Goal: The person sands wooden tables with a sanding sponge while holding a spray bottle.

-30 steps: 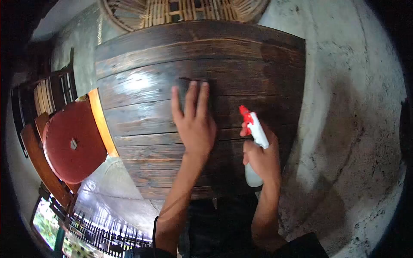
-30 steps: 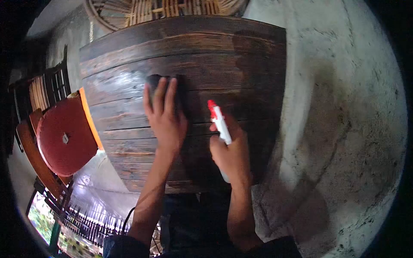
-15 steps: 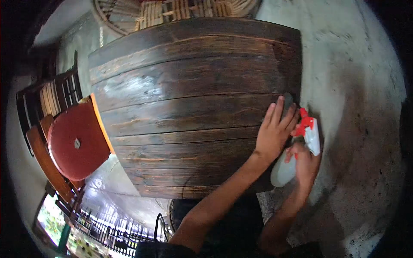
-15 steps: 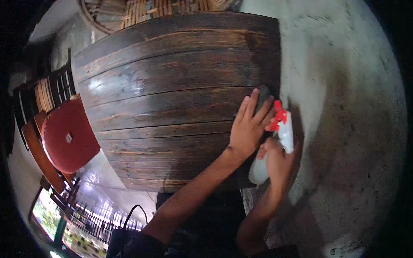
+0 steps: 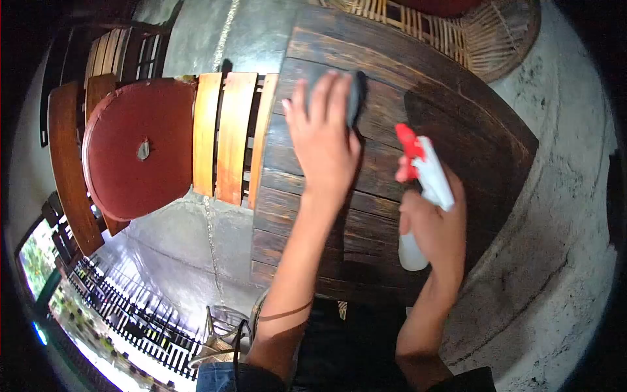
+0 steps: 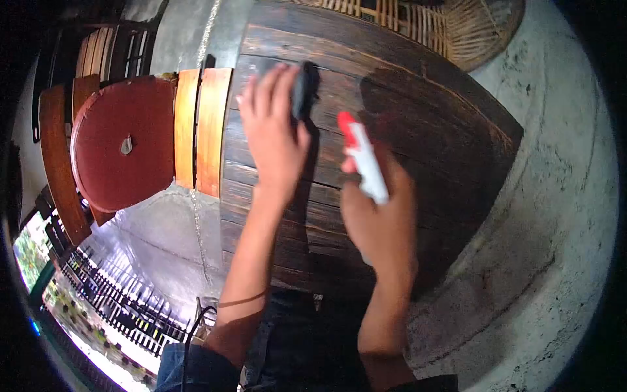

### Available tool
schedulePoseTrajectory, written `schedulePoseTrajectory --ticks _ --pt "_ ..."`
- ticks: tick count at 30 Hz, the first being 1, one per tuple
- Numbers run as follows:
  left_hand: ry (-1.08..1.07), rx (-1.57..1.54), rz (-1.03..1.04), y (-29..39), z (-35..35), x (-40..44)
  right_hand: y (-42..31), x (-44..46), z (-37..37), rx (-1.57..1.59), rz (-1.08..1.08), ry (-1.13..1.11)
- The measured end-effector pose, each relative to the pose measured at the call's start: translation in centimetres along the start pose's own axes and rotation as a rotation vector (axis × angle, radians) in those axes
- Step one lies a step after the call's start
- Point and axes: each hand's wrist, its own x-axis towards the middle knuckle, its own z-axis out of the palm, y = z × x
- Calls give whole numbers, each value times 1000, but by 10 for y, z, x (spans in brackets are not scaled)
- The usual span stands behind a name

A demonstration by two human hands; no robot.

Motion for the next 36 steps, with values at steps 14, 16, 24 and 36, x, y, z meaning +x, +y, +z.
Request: schedulePoseTrajectory --ticks 14,16,24,36 --pt "131 46 -3 -4 13 15 -7 25 1 -93 -56 -75" --pt "157 48 55 22 33 14 6 20 -37 -34 -3 5" --pt "-208 -81 327 207 147 -38 76 3 -199 -33 -25 317" --pt "-363 -221 569 305 223 -100 95 -35 -283 190 132 510"
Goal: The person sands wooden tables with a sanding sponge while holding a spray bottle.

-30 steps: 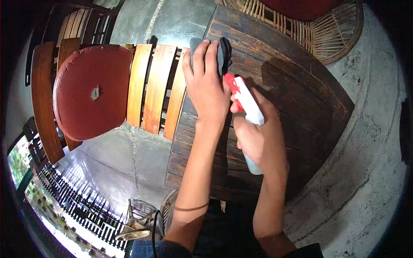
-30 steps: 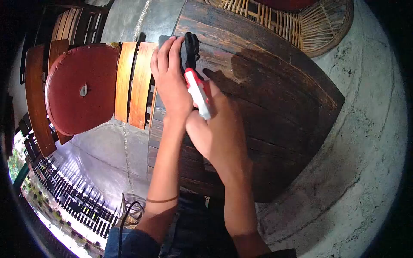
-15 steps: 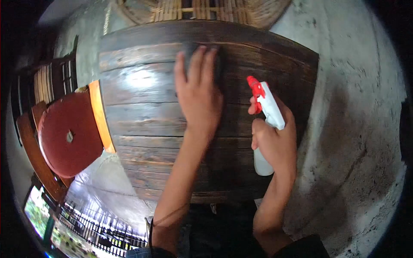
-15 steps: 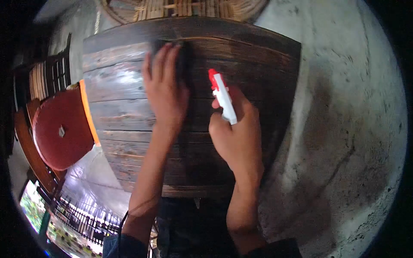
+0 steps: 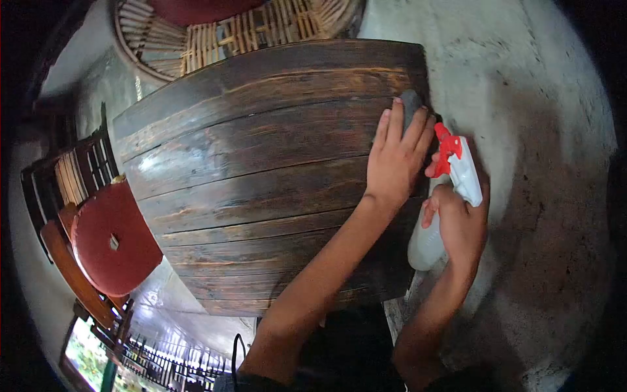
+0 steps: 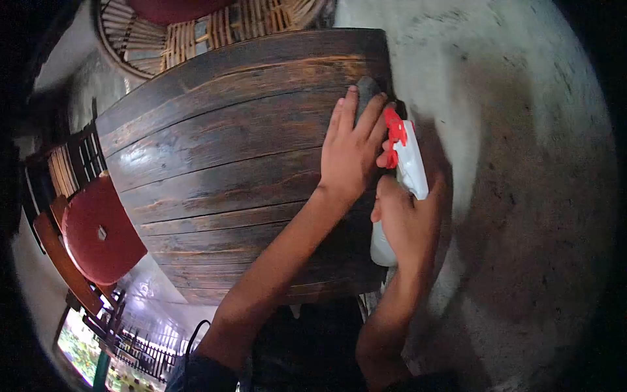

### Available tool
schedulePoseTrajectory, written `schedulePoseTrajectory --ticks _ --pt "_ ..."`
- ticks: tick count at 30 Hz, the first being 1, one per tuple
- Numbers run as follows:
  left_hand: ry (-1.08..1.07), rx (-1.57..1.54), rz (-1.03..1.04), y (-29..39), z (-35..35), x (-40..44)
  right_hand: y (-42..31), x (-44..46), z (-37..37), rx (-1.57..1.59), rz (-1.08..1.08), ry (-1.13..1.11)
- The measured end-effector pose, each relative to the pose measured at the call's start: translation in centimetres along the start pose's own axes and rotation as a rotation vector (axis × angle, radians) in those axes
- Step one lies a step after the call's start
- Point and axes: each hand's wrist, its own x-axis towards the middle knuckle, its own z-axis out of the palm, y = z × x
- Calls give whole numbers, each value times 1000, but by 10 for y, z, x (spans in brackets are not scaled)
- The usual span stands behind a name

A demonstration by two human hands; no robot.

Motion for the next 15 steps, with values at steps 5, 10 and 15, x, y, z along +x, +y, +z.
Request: schedulePoseTrajectory --ticks 5,10,15 --pt "88 58 -77 -67 -60 -16 -21 -13 73 0 -24 -61" --pt "318 168 -264 -189 -176 -46 -52 -36 178 -77 -59 -252" --pt "527 303 -356 -297 -277 -71 -82 -61 283 -121 -60 -536"
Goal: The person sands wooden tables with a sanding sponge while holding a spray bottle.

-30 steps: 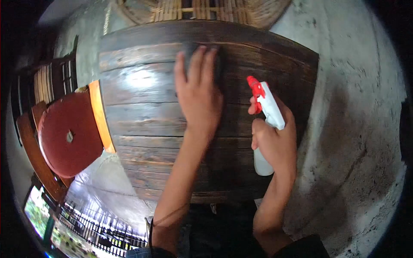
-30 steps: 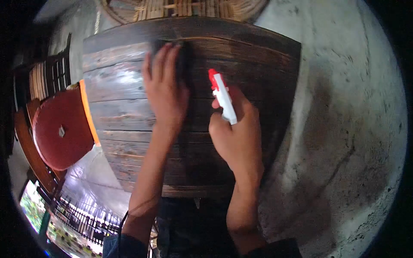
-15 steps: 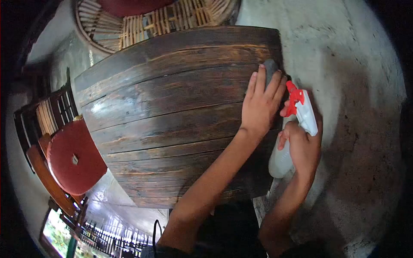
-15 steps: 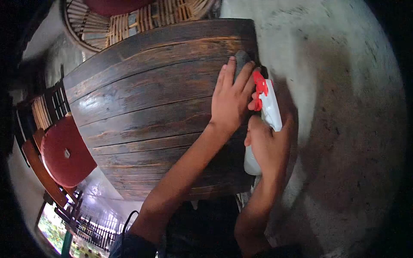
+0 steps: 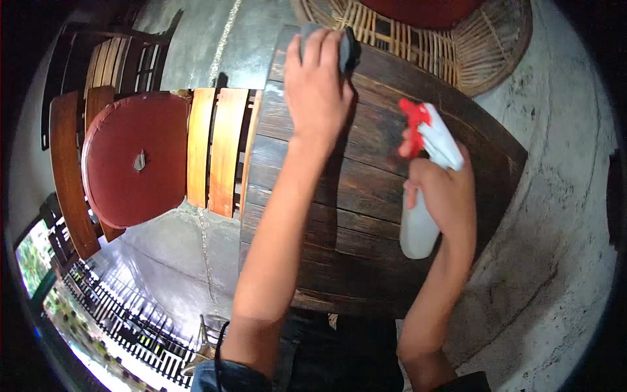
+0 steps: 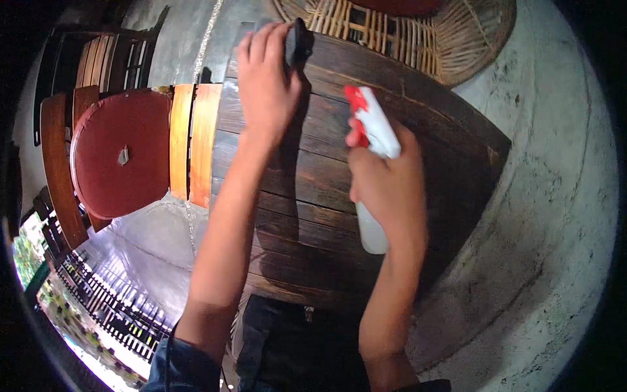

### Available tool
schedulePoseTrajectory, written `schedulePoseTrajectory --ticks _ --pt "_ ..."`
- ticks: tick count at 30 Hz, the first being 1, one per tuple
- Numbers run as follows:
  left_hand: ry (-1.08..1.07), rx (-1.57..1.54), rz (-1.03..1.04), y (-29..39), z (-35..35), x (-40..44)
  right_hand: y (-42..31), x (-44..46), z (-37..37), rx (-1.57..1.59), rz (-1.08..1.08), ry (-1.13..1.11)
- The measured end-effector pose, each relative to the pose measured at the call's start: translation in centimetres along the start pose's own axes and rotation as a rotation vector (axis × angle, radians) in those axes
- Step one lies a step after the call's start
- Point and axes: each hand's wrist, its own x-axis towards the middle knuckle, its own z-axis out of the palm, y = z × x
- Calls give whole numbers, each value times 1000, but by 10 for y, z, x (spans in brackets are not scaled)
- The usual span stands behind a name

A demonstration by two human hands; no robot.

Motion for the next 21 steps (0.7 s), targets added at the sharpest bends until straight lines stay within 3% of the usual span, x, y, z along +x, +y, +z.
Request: schedulePoseTrajectory --ticks 4,9,15,19,21 --pt "59 30 -88 -26 -10 14 -17 26 54 -53 -49 -56" --pt "96 42 -49 -18 -1 15 -30 43 52 -165 -8 -75" --pt "41 65 94 14 24 17 -12 38 -27 -143 -12 24" --pt "-32 82 129 84 72 3 21 38 -99 -151 -49 155" --pt "-87 48 174 130 99 -4 27 29 -139 -37 56 169"
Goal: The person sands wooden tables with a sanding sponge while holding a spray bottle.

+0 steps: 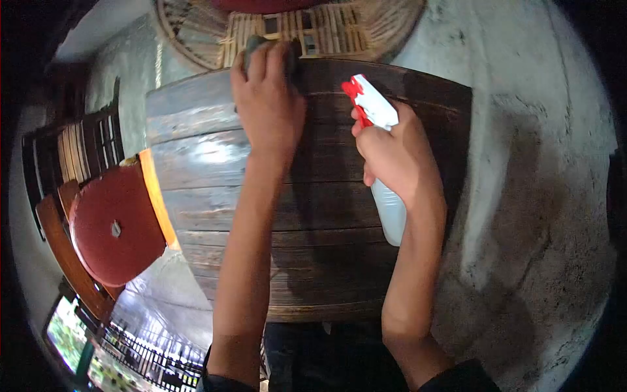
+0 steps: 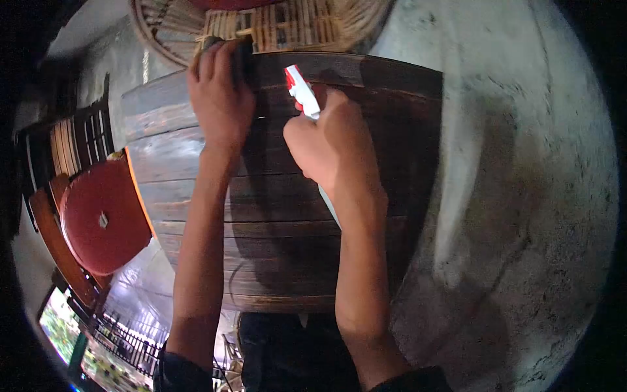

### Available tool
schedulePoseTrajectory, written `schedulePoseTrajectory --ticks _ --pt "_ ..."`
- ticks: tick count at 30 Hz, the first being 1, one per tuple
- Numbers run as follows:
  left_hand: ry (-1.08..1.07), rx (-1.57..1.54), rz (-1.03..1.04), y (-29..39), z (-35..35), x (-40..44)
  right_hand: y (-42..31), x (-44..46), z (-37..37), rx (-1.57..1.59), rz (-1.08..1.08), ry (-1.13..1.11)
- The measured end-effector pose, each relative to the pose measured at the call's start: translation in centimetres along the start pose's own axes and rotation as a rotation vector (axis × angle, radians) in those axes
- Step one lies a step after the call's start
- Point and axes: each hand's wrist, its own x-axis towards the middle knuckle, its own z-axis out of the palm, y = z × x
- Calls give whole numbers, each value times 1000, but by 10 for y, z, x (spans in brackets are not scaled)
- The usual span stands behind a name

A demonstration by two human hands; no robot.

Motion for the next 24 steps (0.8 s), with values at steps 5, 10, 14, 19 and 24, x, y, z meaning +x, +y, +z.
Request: schedulePoseTrajectory --ticks 5,10,14,19,24 --pt "-199 -169 141 138 53 0 41 0 -92 -25 36 154" --pt "-148 -225 211 222 102 -16 74 -15 -140 68 63 335" --pt "-148 -290 253 234 109 -27 89 -27 -145 202 48 334" --pt "-191 -283 195 213 86 -39 88 -38 -114 140 61 316" --pt "-193 -319 104 129 25 -68 76 -57 -39 165 24 205"
